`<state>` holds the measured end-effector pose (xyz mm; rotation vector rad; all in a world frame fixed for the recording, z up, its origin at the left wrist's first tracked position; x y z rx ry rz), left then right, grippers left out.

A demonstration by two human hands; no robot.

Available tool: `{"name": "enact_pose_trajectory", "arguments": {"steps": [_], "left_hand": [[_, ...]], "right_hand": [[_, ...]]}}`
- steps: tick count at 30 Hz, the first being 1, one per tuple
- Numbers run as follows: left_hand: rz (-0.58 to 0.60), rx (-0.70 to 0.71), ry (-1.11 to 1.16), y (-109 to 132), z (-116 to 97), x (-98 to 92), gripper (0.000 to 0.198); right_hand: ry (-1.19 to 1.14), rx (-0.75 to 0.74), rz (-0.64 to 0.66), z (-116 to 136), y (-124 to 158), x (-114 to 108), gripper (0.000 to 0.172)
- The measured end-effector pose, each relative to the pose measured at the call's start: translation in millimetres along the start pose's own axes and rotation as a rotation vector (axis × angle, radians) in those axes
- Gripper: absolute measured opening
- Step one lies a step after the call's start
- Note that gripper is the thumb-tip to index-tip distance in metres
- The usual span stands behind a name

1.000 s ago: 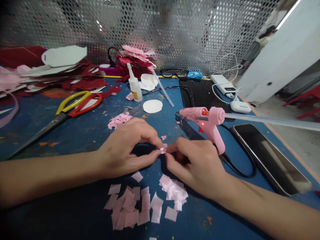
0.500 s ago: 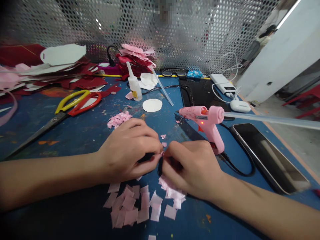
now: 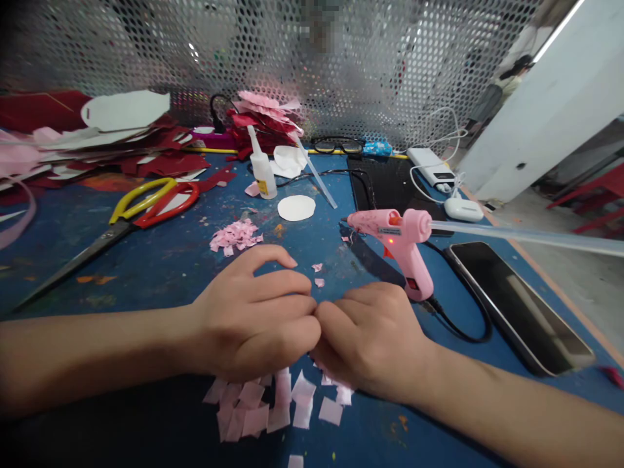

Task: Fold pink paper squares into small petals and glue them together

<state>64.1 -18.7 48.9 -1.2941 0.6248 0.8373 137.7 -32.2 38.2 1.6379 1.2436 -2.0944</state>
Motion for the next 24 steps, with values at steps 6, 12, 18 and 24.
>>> {"name": "enact_pose_trajectory", "arguments": {"steps": [6,12,18,24], "left_hand": [[0.054,-0.022,0.044,-1.2,3.6,0.5,0.018],[-0.041,-0.419,0.399,8.4,40.2,3.3,0.025],[0.101,-0.454,0.739,8.1,43.4,18.8,0.041],[0.081,-0.522,0.902,10.7,52.1,20.9,0.022]], "right_hand": [[0.020,-0.018,0.019,2.9,-0.2,0.0,0.033],[-0.110,0.366,-0.152,-27.9,5.7,-14.2,0.010],[-0.225,0.503,-0.181,-39.8,9.9,-11.1,0.011],[-0.224,0.510,-0.185,-40.2,7.9,-12.9,0.028]]}}
Point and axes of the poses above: each hand's wrist, its own y-axis away from the middle knuckle, its own x-axis out of the palm, z = x × y, the point moved 8 cm from there along -y, towards the middle knuckle, and after that the axes turned 6 degrees about z, right-handed, at the moved point
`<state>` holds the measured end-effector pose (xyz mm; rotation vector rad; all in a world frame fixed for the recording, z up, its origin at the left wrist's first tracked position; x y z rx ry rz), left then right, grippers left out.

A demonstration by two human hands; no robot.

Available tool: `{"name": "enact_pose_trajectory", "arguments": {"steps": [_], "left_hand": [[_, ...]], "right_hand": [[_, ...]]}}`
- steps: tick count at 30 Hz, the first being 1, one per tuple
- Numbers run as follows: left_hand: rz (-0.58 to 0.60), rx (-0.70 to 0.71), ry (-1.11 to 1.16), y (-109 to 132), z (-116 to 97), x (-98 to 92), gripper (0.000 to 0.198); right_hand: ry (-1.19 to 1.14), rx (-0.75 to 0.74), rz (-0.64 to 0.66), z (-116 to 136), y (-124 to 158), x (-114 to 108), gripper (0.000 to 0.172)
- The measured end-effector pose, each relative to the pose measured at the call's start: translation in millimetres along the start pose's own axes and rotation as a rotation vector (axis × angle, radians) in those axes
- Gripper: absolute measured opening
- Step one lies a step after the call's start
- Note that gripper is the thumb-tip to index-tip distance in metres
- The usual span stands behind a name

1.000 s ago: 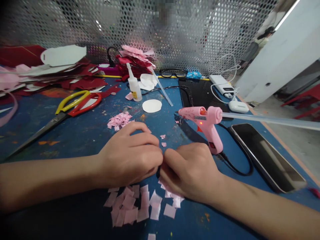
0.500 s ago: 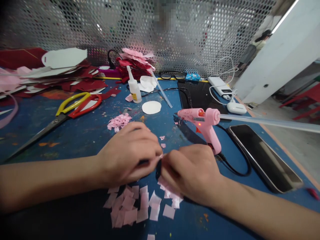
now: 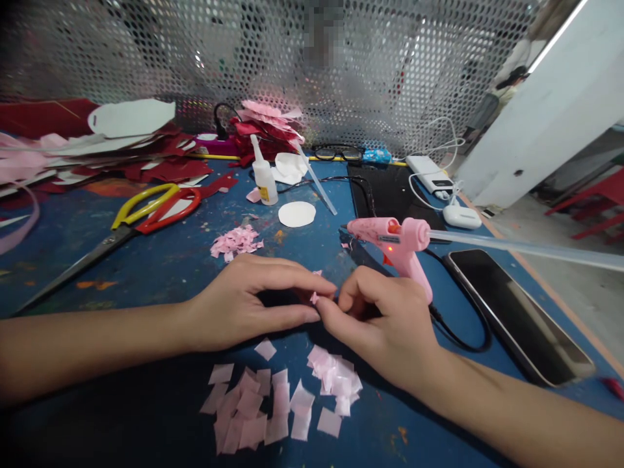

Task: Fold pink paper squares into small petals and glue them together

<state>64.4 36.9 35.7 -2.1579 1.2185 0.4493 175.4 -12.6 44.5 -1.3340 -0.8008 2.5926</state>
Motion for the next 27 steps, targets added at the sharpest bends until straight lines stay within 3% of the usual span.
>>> {"name": "enact_pose_trajectory", "arguments": {"steps": [7,9,13,17,19,27], "left_hand": [[-0.077,-0.144,0.196,-0.5,16.6,-3.2,0.010],[-0.163,-0.178,0.189,0.7,23.9,-8.9,0.016],[-0.298,-0.141,-0.018,2.2,25.2,-23.2,0.047],[-0.250,-0.142,-0.174,-0.7,22.5,-24.6,0.035],[-0.247,-0.174,-0.160,-1.0,23.5,-25.2,0.031],[-0.269,-0.296,-0.014,-1.1,28.6,-25.3,0.033]], "right_hand": [[0.014,-0.037,0.038,1.7,-1.9,2.5,0.031],[0.046,-0.052,0.043,3.1,-1.0,3.1,0.033],[0.074,-0.151,0.109,12.5,1.3,6.3,0.032],[0.013,-0.411,0.202,32.2,9.0,10.6,0.007],[-0.027,-0.524,0.252,38.7,15.5,14.2,0.016],[-0.025,-0.646,0.242,40.1,28.7,17.1,0.009]]}}
Point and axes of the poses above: each hand's wrist, its own y-axis away from the middle knuckle, its own x-axis out of the palm, z = x × y, the point moved 8 cm from there along -y, towards the middle knuckle, and after that the axes turned 6 degrees about z, right-handed, at the moved point
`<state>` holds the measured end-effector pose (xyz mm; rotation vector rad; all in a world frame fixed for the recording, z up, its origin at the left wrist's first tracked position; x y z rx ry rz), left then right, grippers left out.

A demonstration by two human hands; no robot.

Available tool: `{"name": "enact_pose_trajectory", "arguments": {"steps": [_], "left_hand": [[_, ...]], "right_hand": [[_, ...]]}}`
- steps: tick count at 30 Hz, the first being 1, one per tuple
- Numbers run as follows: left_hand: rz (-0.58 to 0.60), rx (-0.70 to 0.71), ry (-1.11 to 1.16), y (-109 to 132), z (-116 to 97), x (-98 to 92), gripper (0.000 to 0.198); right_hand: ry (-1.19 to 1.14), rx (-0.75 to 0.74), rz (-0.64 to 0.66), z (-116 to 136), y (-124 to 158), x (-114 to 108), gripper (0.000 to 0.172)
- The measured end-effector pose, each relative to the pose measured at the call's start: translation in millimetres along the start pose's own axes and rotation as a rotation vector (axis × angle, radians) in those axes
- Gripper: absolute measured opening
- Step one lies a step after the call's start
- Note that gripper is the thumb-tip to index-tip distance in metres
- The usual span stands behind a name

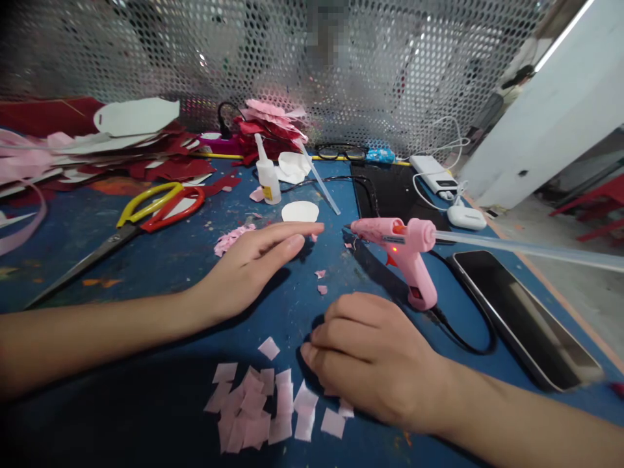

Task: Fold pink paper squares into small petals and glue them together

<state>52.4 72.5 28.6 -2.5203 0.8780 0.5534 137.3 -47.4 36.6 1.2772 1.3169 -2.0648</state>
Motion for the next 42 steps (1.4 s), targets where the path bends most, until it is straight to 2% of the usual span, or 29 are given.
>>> {"name": "enact_pose_trajectory", "arguments": {"steps": [3,7,9,11,14,19,23,27,29,32,34,37,42], "left_hand": [[-0.003,-0.014,0.007,-0.8,1.8,-0.2,0.032],[-0.012,-0.014,0.008,-1.2,4.6,-0.4,0.029],[-0.019,-0.014,0.014,-1.2,5.0,-1.1,0.028],[-0.026,-0.015,0.028,-1.1,4.3,-2.2,0.026],[-0.036,-0.010,0.065,-1.0,2.4,-3.7,0.021],[-0.063,0.008,0.071,-0.5,3.0,-5.2,0.016],[-0.036,0.007,0.024,-0.5,4.8,-2.8,0.023],[-0.017,-0.016,0.065,-1.1,4.9,-2.3,0.022],[-0.009,-0.033,0.071,-1.5,5.2,-2.2,0.027],[-0.002,-0.010,0.070,-2.1,3.9,-1.8,0.020],[0.007,0.009,0.087,-2.5,3.6,-0.8,0.016],[0.017,0.011,0.105,-3.0,4.7,0.7,0.015],[0.011,-0.008,0.116,-2.6,6.3,0.6,0.015]], "right_hand": [[0.019,-0.024,0.057,1.7,-0.1,4.5,0.011],[-0.040,0.008,-0.051,-1.3,-2.1,-3.7,0.016],[-0.060,0.025,-0.076,-2.9,-3.0,-6.1,0.013],[-0.064,0.015,-0.028,-2.5,-3.5,-3.4,0.009],[-0.037,-0.018,0.043,-1.0,-2.2,1.2,0.015],[0.023,0.003,0.038,-3.3,-1.0,1.5,0.014],[0.056,0.045,0.054,-5.1,-3.1,0.0,0.026],[-0.032,-0.005,0.082,-0.2,-7.1,-0.5,0.027],[-0.075,-0.051,0.077,4.5,-8.3,-1.1,0.041],[-0.053,-0.104,0.072,10.7,-7.3,-0.6,0.058],[-0.008,-0.091,0.097,10.8,-4.8,2.8,0.055],[0.011,-0.074,0.129,9.4,1.4,9.0,0.041],[-0.009,-0.005,0.093,4.5,8.0,11.5,0.026]]}}
Point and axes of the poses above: each hand's wrist, its own y-axis away from the middle knuckle, its own x-axis out of the palm, z = x × y, the point moved 8 cm from there along -y, towards the middle knuckle, and after that the axes turned 6 degrees about z, right-handed, at the moved point
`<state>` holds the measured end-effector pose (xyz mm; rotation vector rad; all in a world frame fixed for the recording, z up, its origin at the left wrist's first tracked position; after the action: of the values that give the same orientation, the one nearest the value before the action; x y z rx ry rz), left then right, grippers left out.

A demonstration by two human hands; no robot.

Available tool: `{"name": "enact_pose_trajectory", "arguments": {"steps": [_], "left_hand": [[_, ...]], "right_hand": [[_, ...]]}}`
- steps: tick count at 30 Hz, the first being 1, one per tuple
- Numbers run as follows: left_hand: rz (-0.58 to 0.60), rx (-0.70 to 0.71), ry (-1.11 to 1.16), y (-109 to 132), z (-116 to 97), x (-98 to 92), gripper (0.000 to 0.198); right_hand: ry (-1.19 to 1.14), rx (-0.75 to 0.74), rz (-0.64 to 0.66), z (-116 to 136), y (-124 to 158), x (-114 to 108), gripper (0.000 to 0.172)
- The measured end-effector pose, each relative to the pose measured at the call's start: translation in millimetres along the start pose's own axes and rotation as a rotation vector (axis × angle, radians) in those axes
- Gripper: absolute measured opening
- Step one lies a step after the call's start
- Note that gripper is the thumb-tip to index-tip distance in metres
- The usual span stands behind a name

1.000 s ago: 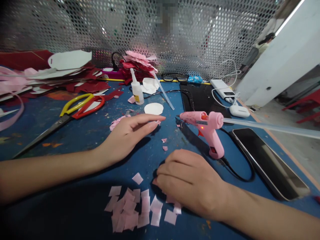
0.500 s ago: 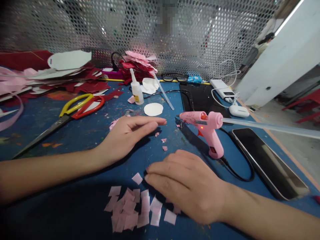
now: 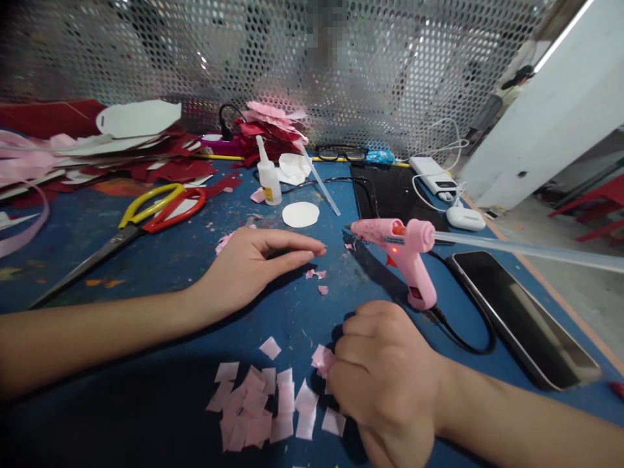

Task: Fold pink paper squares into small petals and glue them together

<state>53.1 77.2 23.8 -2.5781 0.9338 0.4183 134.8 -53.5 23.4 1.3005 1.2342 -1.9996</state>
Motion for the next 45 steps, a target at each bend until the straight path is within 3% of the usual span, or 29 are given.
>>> {"name": "enact_pose_trajectory", "arguments": {"steps": [4,8,14,16,18,26,32,40,45], "left_hand": [[-0.009,-0.015,0.069,1.1,1.6,-0.2,0.015],[0.001,-0.041,0.054,0.4,2.9,0.2,0.019],[-0.009,-0.023,0.032,-0.5,1.1,-0.9,0.021],[0.010,-0.024,0.064,0.4,1.3,1.4,0.015],[0.010,-0.027,0.082,2.1,1.3,2.3,0.012],[-0.034,-0.059,0.129,3.7,1.7,-0.6,0.023],[-0.017,-0.024,0.245,3.9,-1.6,0.4,0.064],[0.045,-0.005,0.194,3.5,-2.6,4.9,0.053],[0.078,-0.001,0.157,4.3,-4.1,7.6,0.052]], "right_hand": [[-0.024,0.023,-0.027,-1.3,-2.0,-4.0,0.021],[-0.093,0.011,0.049,-0.7,-8.0,-1.9,0.013],[-0.090,0.208,-0.064,-14.9,-13.3,-10.3,0.012],[-0.092,0.185,-0.028,-14.9,-15.9,-7.5,0.005],[-0.095,0.114,-0.022,-11.8,-17.9,-7.4,0.014],[-0.139,-0.007,0.019,-3.6,-17.0,-6.2,0.014],[-0.226,-0.093,0.158,3.2,-18.2,5.0,0.017],[-0.349,0.053,0.278,-7.9,-22.5,9.9,0.013],[-0.327,-0.011,0.264,-4.4,-21.3,7.3,0.007]]}}
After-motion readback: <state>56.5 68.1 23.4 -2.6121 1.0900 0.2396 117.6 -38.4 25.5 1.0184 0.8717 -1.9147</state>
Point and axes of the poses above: each hand's wrist, its own y-axis away from the middle knuckle, its own x-axis out of the palm, z = x × y, the point moved 8 cm from there along -y, towards the middle knuckle, and after that the axes turned 6 degrees about z, right-handed, at the moved point
